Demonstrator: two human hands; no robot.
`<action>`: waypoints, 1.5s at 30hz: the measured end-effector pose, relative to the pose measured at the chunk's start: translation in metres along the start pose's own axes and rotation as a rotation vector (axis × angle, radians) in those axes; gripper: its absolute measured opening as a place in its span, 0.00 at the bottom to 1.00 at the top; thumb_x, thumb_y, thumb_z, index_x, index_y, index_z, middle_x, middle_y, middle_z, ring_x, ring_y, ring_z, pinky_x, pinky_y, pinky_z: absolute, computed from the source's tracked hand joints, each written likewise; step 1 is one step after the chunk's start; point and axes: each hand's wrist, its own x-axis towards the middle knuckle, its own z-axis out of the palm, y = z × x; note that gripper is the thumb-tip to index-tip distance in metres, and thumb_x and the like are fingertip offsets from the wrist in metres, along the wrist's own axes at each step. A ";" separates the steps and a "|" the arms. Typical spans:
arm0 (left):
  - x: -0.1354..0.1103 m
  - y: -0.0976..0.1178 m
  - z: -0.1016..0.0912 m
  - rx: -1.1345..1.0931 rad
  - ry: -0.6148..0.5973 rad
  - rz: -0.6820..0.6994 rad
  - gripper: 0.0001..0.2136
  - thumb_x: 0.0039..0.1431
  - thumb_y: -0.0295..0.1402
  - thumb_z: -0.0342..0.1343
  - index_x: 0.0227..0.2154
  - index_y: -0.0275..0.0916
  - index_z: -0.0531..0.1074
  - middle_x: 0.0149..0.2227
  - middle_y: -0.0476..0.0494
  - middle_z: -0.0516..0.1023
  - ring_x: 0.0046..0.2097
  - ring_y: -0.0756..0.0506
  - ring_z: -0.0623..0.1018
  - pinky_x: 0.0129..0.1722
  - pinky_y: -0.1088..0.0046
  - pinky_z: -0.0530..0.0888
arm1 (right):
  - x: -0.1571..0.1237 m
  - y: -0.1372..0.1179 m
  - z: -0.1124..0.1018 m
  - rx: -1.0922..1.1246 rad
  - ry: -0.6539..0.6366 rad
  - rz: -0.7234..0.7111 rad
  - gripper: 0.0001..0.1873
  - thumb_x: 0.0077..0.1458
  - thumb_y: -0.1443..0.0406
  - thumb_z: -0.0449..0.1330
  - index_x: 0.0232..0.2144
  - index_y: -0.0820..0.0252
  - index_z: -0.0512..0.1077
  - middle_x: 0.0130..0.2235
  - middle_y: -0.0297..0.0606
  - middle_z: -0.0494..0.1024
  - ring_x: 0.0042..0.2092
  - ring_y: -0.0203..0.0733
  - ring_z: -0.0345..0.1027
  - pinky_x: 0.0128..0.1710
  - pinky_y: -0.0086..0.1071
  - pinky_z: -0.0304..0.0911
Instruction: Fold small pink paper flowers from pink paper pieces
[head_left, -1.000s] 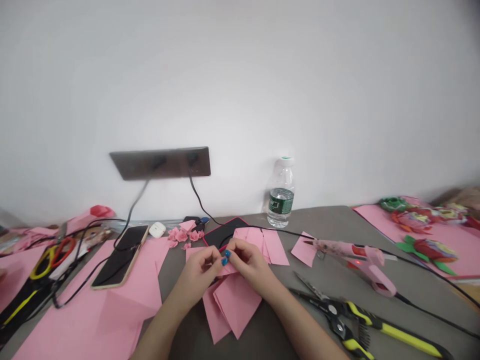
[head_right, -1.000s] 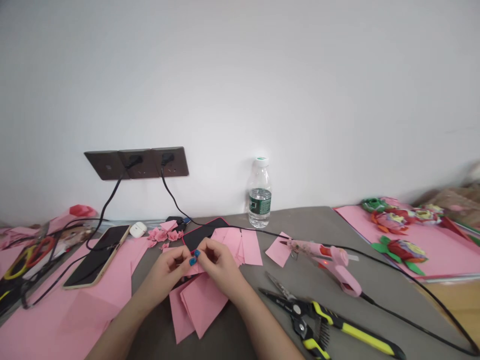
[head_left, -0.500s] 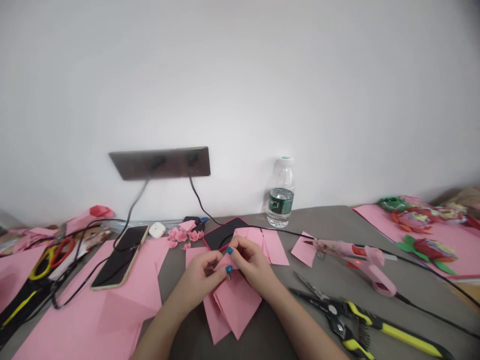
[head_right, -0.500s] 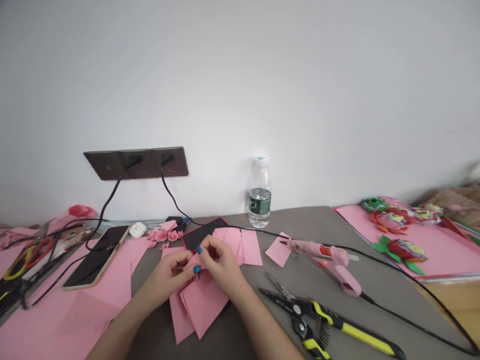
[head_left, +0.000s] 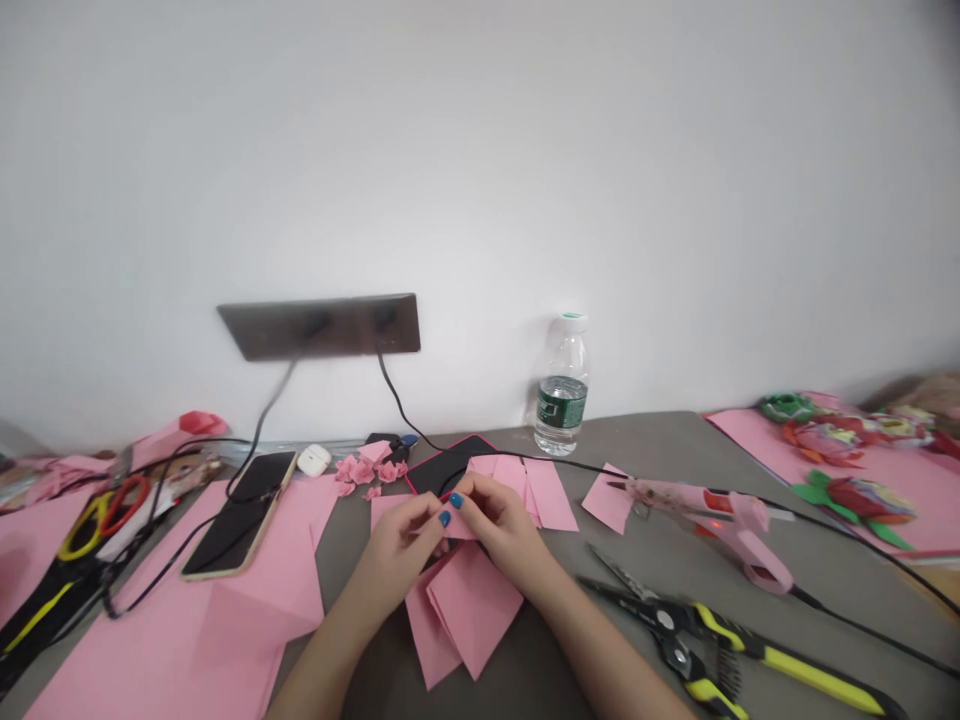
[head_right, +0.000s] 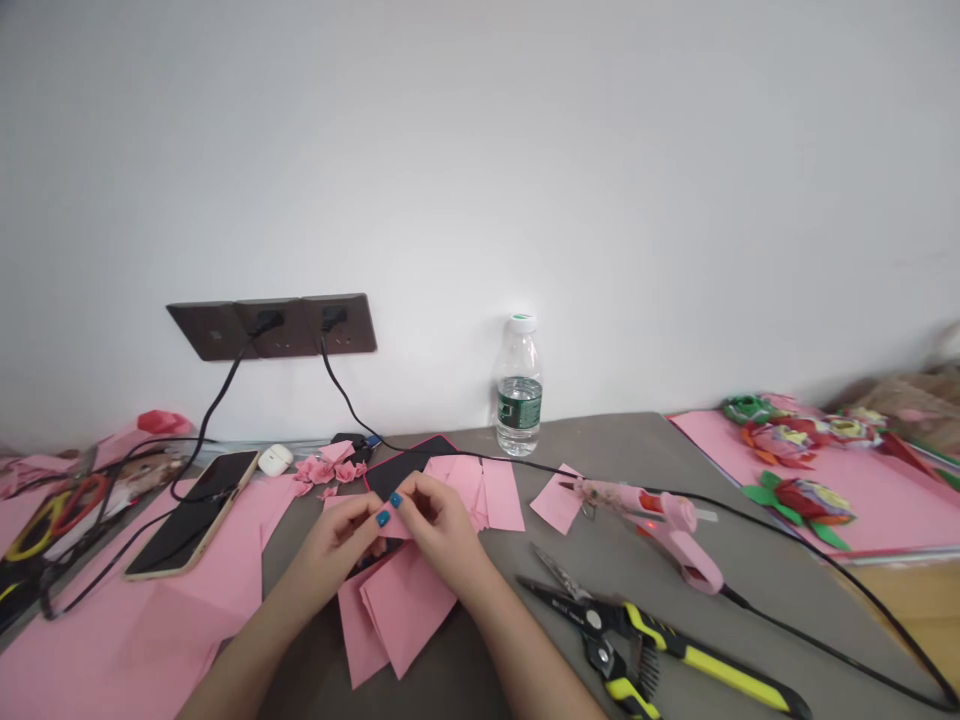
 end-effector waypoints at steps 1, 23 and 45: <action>0.001 -0.001 -0.001 0.005 0.040 0.017 0.13 0.57 0.39 0.53 0.21 0.39 0.63 0.21 0.53 0.64 0.25 0.51 0.66 0.25 0.78 0.64 | 0.000 0.000 0.000 -0.003 0.008 -0.014 0.11 0.61 0.59 0.55 0.30 0.58 0.69 0.30 0.35 0.70 0.32 0.39 0.65 0.33 0.32 0.61; 0.003 -0.005 -0.002 -0.456 0.187 -0.159 0.15 0.49 0.44 0.66 0.27 0.37 0.71 0.25 0.52 0.73 0.27 0.52 0.75 0.29 0.79 0.74 | -0.003 -0.003 0.001 -0.370 0.086 -0.343 0.10 0.54 0.74 0.59 0.31 0.54 0.75 0.42 0.41 0.70 0.44 0.45 0.68 0.42 0.38 0.65; 0.001 0.002 0.006 -0.348 0.241 -0.174 0.16 0.39 0.35 0.69 0.33 0.37 0.76 0.23 0.49 0.79 0.29 0.46 0.80 0.31 0.72 0.75 | 0.001 0.001 0.003 -0.052 0.195 -0.085 0.13 0.58 0.57 0.59 0.25 0.57 0.66 0.28 0.34 0.66 0.31 0.40 0.60 0.32 0.33 0.56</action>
